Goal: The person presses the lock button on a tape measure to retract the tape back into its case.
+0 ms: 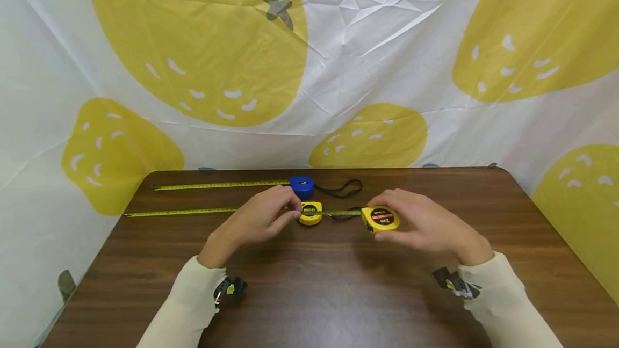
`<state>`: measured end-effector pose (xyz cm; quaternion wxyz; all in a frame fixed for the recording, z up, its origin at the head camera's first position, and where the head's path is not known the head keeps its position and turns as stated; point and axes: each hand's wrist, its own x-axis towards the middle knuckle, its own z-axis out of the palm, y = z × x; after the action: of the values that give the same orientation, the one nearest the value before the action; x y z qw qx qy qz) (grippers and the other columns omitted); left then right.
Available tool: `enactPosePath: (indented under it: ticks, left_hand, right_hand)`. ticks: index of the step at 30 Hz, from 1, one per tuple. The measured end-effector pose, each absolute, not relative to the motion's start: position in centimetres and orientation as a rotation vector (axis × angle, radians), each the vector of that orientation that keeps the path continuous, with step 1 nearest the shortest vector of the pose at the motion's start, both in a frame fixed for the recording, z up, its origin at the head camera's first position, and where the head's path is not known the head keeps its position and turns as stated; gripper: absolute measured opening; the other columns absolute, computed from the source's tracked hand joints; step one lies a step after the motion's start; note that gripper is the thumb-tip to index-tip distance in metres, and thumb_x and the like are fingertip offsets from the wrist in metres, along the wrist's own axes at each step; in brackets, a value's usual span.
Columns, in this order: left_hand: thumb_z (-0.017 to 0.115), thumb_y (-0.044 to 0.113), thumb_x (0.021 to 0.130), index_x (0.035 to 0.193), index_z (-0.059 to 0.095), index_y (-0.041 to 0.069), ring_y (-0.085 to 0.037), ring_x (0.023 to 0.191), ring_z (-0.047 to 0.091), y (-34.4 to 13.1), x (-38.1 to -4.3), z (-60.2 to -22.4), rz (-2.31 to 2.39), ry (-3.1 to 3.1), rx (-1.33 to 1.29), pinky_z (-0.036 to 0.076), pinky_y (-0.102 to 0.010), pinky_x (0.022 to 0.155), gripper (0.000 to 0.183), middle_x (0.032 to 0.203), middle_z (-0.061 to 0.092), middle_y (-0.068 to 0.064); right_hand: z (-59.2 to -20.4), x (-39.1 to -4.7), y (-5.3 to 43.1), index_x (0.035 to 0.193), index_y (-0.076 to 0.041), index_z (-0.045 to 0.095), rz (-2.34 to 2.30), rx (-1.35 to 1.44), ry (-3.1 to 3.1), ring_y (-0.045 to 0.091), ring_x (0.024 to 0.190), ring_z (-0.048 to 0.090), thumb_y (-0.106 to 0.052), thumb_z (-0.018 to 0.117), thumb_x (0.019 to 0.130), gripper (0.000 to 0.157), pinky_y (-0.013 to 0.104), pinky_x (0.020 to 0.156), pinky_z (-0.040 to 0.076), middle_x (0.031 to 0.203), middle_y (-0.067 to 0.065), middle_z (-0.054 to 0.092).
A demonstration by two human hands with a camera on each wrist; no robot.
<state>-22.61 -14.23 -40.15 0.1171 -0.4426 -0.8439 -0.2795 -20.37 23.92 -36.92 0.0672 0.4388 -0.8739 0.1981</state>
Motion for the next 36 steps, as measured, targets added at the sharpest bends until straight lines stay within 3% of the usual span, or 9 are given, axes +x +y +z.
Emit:
enactPosePath:
  ticks: [15,23,29,36]
  left_hand:
    - [0.076,0.014,0.104,0.106,0.069,0.012,-0.015,0.095,0.063,-13.1,-22.1,-40.6,-0.784,-2.458,-1.334,0.055,-0.036,0.088,0.007,0.101,0.067,0.003]
    - [0.078,0.012,0.102,0.103,0.069,0.010,-0.019,0.089,0.063,-12.4,-21.8,-40.6,-0.781,-2.398,-1.391,0.054,-0.034,0.083,0.009,0.095,0.065,0.003]
    - [0.078,0.014,0.102,0.101,0.070,0.011,-0.013,0.089,0.060,-11.9,-21.7,-40.9,-0.765,-2.365,-1.429,0.054,-0.033,0.083,0.009,0.095,0.065,0.004]
    - [0.077,0.013,0.103,0.102,0.070,0.010,-0.018,0.092,0.063,-11.3,-21.5,-41.3,-0.760,-2.373,-1.472,0.054,-0.033,0.085,0.008,0.099,0.068,0.002]
  right_hand:
    - [-37.4,-20.0,23.0,0.136,-0.016,0.067,0.576,1.395,-2.593,0.004,0.100,0.057,-0.033,0.089,0.095,0.050,0.037,0.087,0.054,0.114,-0.015,0.062]
    - [-37.7,-19.8,22.5,0.136,-0.017,0.066,0.568,1.418,-2.608,0.004,0.099,0.057,-0.045,0.081,0.101,0.048,0.035,0.087,0.054,0.115,-0.015,0.061]
    - [-37.9,-19.4,21.9,0.136,-0.015,0.066,0.562,1.433,-2.604,0.004,0.099,0.058,-0.039,0.086,0.098,0.050,0.036,0.086,0.054,0.115,-0.014,0.062]
    - [-38.1,-19.2,21.2,0.136,-0.015,0.066,0.554,1.485,-2.565,0.004,0.099,0.058,-0.043,0.082,0.100,0.048,0.035,0.086,0.054,0.114,-0.014,0.063]
